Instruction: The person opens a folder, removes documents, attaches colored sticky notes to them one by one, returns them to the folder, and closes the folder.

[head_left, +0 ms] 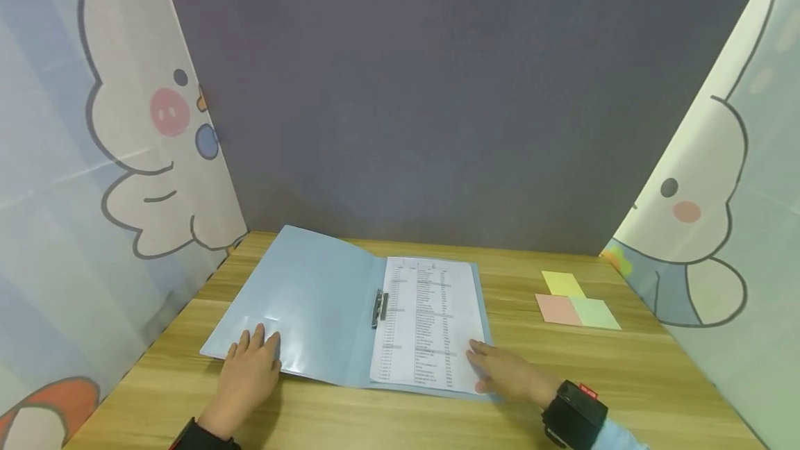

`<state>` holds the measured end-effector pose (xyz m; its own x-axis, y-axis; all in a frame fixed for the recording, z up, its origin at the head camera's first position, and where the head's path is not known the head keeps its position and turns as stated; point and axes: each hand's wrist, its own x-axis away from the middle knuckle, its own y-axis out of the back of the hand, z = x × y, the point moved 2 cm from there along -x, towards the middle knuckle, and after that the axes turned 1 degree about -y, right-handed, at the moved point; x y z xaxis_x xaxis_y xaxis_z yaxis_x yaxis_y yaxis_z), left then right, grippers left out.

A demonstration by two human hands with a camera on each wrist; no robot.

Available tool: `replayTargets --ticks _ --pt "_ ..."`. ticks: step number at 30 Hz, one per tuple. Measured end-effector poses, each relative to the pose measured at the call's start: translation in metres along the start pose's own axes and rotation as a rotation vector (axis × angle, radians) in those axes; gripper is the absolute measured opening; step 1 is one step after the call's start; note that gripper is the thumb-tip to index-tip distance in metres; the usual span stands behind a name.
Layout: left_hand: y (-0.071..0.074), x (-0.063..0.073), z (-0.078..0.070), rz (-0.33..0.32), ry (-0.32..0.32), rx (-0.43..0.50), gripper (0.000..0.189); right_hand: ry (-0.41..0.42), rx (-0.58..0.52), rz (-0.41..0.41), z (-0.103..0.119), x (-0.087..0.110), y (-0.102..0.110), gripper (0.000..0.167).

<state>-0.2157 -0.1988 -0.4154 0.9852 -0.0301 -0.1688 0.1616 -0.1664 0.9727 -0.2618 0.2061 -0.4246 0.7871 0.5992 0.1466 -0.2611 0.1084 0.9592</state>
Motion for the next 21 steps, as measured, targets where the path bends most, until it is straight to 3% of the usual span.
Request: replayTargets --ticks 4,8,11,14,21 --pt "-0.003 -0.015 -0.007 0.060 -0.127 0.048 0.042 0.022 0.008 -0.013 0.000 0.001 -0.001 0.059" --pt "-0.005 -0.043 -0.022 0.231 -0.213 0.083 0.050 0.038 0.012 -0.023 -0.002 0.002 -0.001 0.059" --pt "-0.008 -0.064 -0.034 0.333 -0.206 0.063 0.056 0.032 0.009 -0.020 -0.003 0.002 -0.002 0.059" --pt "-0.012 -0.075 -0.042 0.396 -0.180 0.057 0.069 0.030 0.005 -0.016 -0.003 0.002 -0.003 0.059" --pt "-0.021 -0.071 -0.047 0.413 -0.176 0.004 0.081 0.029 -0.017 -0.020 0.000 0.001 -0.001 0.059"
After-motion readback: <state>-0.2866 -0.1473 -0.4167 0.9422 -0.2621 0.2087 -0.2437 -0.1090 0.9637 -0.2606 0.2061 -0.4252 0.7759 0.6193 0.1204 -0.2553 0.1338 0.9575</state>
